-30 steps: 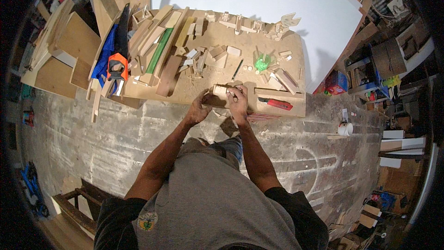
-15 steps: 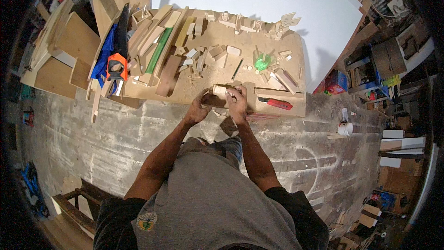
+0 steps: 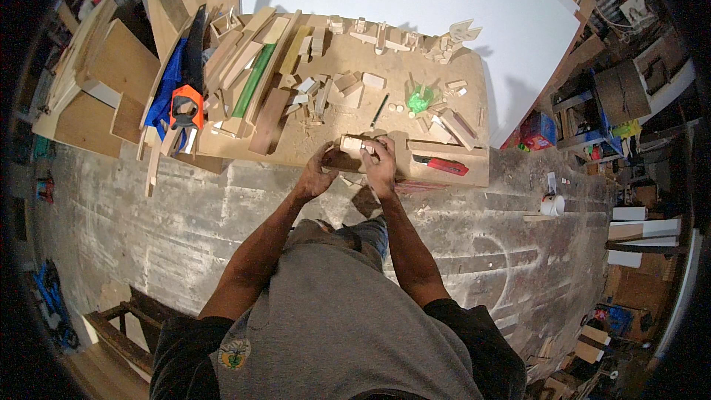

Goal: The person applies glue from a green bottle onto small wooden blocks and joins the pieces together by hand on a workbench cluttered with wood scraps.

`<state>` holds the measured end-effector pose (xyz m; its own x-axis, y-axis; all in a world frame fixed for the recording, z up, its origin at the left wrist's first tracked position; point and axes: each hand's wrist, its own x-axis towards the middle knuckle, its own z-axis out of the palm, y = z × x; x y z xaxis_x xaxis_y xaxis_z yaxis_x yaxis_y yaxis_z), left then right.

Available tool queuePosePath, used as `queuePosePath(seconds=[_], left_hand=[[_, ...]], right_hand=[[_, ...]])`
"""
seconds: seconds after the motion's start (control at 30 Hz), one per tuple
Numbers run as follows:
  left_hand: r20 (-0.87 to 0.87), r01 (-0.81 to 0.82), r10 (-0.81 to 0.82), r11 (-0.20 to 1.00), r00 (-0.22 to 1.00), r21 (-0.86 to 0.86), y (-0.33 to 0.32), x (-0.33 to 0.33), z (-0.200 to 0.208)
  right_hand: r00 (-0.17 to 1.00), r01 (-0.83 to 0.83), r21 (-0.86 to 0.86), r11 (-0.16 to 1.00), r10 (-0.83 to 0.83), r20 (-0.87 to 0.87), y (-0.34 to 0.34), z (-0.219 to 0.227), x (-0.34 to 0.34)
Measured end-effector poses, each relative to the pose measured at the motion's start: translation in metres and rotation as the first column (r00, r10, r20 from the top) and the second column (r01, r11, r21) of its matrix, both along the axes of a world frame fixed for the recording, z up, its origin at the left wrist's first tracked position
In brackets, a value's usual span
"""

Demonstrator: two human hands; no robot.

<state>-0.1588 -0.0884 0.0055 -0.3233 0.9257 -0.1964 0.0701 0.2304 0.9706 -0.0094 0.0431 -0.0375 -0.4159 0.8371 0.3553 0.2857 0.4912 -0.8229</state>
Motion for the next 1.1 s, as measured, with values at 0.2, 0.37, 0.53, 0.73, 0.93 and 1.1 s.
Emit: queuePosePath(seconds=[0.2,0.37,0.53,0.73,0.93,1.1], left_hand=[[0.032,-0.004,0.005,0.999,0.999,-0.032,0.000,0.001,0.010],[0.028,0.006,-0.005,1.000,1.000,-0.006,0.001,0.001,0.005],[-0.001,-0.006,0.006,0.999,1.000,-0.036,0.000,0.000,0.001],[-0.032,-0.008,0.007,0.999,0.999,-0.031,0.000,0.001,0.003],[-0.039,-0.001,0.001,1.000,0.999,-0.006,0.000,-0.001,-0.012],[-0.024,0.002,-0.001,1.000,1.000,0.018,0.000,-0.001,-0.010]], right_hand=[[1.000,-0.021,0.023,1.000,0.021,-0.009,0.002,0.000,0.001],[0.999,-0.027,-0.021,0.999,0.026,-0.038,0.001,0.001,0.002],[1.000,-0.016,-0.096,0.995,0.014,-0.017,-0.005,0.014,0.001],[0.996,-0.025,-0.121,0.992,0.015,-0.083,-0.007,0.020,0.001],[0.996,-0.019,-0.069,0.997,0.012,-0.090,-0.006,0.011,0.001],[0.993,-0.023,-0.062,0.998,0.015,-0.118,-0.006,0.004,0.001]])
